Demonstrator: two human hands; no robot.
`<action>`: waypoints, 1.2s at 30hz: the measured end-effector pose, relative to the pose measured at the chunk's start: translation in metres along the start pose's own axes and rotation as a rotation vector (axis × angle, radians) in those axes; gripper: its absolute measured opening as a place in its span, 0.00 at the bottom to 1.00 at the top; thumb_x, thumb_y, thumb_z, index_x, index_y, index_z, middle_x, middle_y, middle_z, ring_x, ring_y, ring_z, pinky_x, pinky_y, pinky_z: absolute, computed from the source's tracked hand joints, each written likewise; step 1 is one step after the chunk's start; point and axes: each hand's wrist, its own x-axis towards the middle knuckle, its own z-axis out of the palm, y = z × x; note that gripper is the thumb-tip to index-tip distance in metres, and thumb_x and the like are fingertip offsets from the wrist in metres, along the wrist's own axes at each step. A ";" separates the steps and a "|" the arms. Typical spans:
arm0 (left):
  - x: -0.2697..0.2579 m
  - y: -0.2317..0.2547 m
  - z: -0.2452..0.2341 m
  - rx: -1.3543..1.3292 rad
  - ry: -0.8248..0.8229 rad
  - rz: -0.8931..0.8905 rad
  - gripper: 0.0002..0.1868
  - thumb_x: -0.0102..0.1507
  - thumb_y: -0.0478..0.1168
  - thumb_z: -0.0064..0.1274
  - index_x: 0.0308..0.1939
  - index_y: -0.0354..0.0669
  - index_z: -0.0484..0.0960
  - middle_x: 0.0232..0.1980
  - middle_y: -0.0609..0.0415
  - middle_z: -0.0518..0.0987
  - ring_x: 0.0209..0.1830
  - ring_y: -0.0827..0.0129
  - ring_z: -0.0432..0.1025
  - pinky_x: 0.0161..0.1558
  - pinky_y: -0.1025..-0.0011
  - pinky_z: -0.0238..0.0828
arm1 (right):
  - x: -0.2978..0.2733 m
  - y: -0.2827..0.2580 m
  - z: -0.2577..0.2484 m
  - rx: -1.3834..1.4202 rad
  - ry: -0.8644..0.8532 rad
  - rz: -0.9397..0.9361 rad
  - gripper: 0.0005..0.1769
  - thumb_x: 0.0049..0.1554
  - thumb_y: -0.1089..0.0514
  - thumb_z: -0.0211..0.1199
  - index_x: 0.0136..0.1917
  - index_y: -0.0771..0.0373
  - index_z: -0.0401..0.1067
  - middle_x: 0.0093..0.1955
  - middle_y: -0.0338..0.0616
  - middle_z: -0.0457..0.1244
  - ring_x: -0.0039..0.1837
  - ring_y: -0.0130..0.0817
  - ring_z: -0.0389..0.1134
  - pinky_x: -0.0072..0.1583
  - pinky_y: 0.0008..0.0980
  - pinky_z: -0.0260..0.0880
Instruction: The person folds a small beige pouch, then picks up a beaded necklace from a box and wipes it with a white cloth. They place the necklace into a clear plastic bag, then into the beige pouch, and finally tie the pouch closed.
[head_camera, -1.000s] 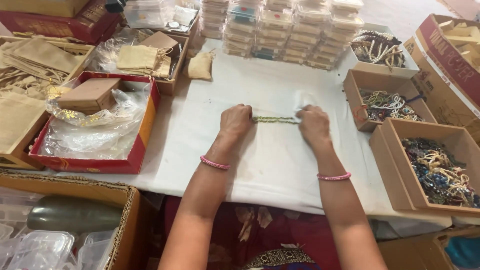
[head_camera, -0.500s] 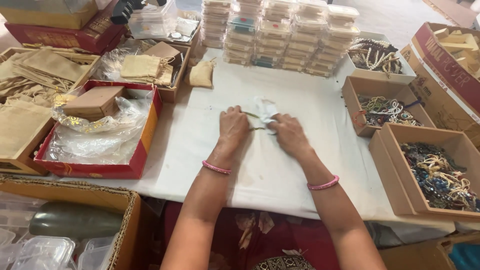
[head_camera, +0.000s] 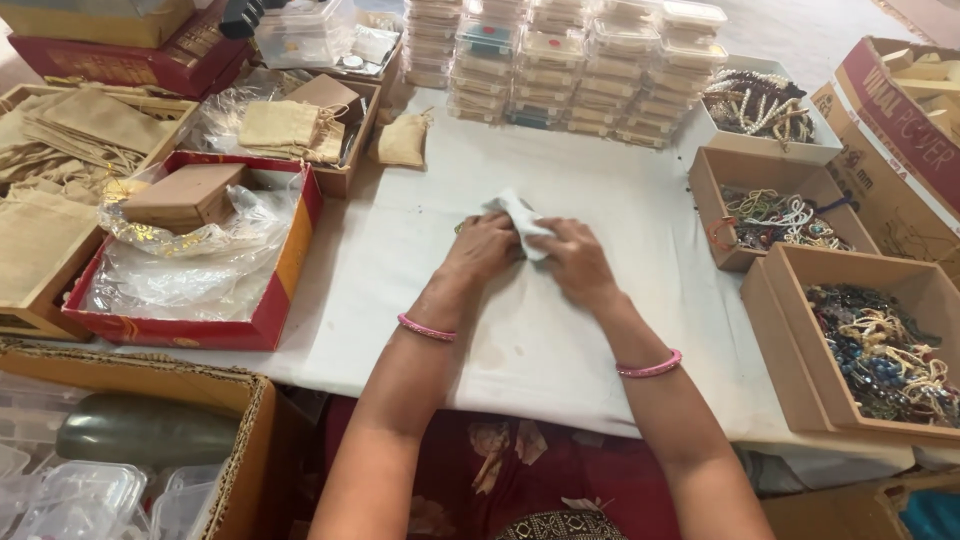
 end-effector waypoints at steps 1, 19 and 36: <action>0.000 0.002 0.004 -0.002 -0.001 -0.003 0.11 0.55 0.37 0.54 0.37 0.48 0.90 0.56 0.51 0.81 0.59 0.56 0.72 0.55 0.51 0.63 | -0.002 0.004 0.006 0.001 -0.003 0.001 0.18 0.47 0.66 0.69 0.53 0.60 0.81 0.62 0.48 0.68 0.63 0.48 0.67 0.65 0.47 0.66; -0.004 -0.007 0.002 0.076 0.050 -0.011 0.15 0.60 0.40 0.49 0.45 0.47 0.88 0.47 0.50 0.83 0.48 0.56 0.75 0.50 0.49 0.65 | -0.003 0.024 0.007 -0.098 -0.032 0.058 0.24 0.52 0.68 0.59 0.61 0.60 0.78 0.70 0.52 0.64 0.66 0.51 0.64 0.68 0.48 0.61; 0.003 0.019 -0.053 0.157 -0.147 -0.456 0.07 0.63 0.37 0.55 0.37 0.39 0.87 0.42 0.44 0.82 0.45 0.54 0.78 0.51 0.57 0.72 | -0.017 0.090 0.017 -0.356 -0.007 0.294 0.17 0.62 0.68 0.56 0.60 0.62 0.79 0.67 0.54 0.67 0.65 0.49 0.67 0.69 0.48 0.63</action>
